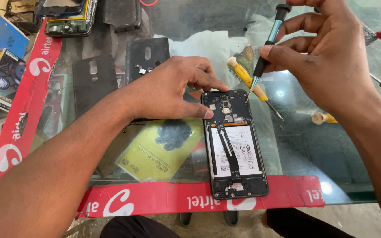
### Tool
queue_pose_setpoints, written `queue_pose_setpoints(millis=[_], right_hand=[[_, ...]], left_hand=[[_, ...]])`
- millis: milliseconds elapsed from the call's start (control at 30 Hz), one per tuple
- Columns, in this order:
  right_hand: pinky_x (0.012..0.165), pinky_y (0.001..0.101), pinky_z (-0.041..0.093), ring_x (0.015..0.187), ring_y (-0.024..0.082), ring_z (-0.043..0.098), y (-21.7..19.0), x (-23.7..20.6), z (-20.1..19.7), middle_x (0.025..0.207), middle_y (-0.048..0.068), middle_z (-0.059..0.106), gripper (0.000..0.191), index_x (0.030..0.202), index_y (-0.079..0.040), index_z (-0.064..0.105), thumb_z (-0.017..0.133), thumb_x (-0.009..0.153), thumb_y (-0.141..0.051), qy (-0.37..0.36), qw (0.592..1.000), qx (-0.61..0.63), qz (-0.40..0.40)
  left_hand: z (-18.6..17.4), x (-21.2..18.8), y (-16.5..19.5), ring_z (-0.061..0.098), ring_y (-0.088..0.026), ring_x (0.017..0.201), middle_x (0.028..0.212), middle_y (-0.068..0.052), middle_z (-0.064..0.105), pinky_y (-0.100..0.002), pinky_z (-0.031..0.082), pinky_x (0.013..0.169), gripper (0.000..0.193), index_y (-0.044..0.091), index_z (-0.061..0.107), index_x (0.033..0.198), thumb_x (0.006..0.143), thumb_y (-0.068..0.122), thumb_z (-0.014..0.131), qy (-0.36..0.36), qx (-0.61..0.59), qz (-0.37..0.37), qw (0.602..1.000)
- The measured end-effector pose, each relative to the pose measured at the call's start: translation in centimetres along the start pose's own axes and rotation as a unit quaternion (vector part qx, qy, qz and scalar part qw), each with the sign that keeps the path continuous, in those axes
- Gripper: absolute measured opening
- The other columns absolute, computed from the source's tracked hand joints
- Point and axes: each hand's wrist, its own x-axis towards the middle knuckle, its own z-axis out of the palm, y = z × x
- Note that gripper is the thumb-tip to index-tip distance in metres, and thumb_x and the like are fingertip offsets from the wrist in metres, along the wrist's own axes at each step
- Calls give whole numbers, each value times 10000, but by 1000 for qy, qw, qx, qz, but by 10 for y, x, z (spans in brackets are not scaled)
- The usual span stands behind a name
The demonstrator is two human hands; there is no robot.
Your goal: The person disassembles a black smartphone by prying off the back cover and then uses screwdrivers to remove screws from the internal frame. The back cover is set aside, and the internal components are exposed.
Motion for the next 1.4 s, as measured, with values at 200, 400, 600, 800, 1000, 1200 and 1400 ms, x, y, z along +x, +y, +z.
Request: queue_pose_setpoints(millis=[200,400,600,800,1000,1200,1400], right_hand=[[864,321,629,994,214,758,5,-1,0,1136,116,583,503,1389,5,387,661,970,61,11,995,97,11],[917,364,634,1055,244,744,11,-3,-2,1204,144,577,479,1402,-21,366,639,1020,75,-11,987,160,-4],[957,396,636,1084,262,751,11,-5,0,1238,154,580,491,1397,-42,337,645,1039,91,-13,982,186,-5],[933,387,631,1072,259,752,16,-7,1,1240,156,588,507,1441,-50,332,639,1064,95,-12,979,202,-9],[1012,433,624,1097,286,758,34,-3,1,1236,160,615,404,1379,46,376,640,1073,48,24,982,183,-34],[975,394,643,996,276,753,45,3,-3,1053,192,695,262,1253,59,516,659,1050,-26,32,991,127,-20],[956,385,658,998,279,753,41,1,-2,1106,213,672,214,1205,67,535,672,1055,1,47,990,123,-43]], left_hand=[[-1,-1,6,682,-168,1002,1086,-45,662,-322,605,792,465,125,757,1215,774,218,873,21,-30,-11,999],[4,-1,13,642,-163,1077,1120,-56,636,-315,627,800,371,94,773,1149,816,219,878,81,-53,17,995],[8,0,10,663,-170,1009,1012,-45,680,-314,598,814,245,84,806,1043,834,185,884,108,-37,63,992],[9,-1,2,671,-170,926,912,-28,694,-334,552,816,123,68,806,952,884,154,862,123,-10,101,987],[-28,-7,-10,661,-185,740,823,-53,677,-339,529,668,81,58,777,831,767,88,818,78,68,36,994],[-57,-24,-30,683,-258,718,732,-46,698,-434,528,782,48,104,768,687,667,94,725,115,315,-5,942],[-57,-25,-35,699,-251,703,731,-48,720,-420,539,814,47,109,773,681,658,105,732,105,322,-40,940]])
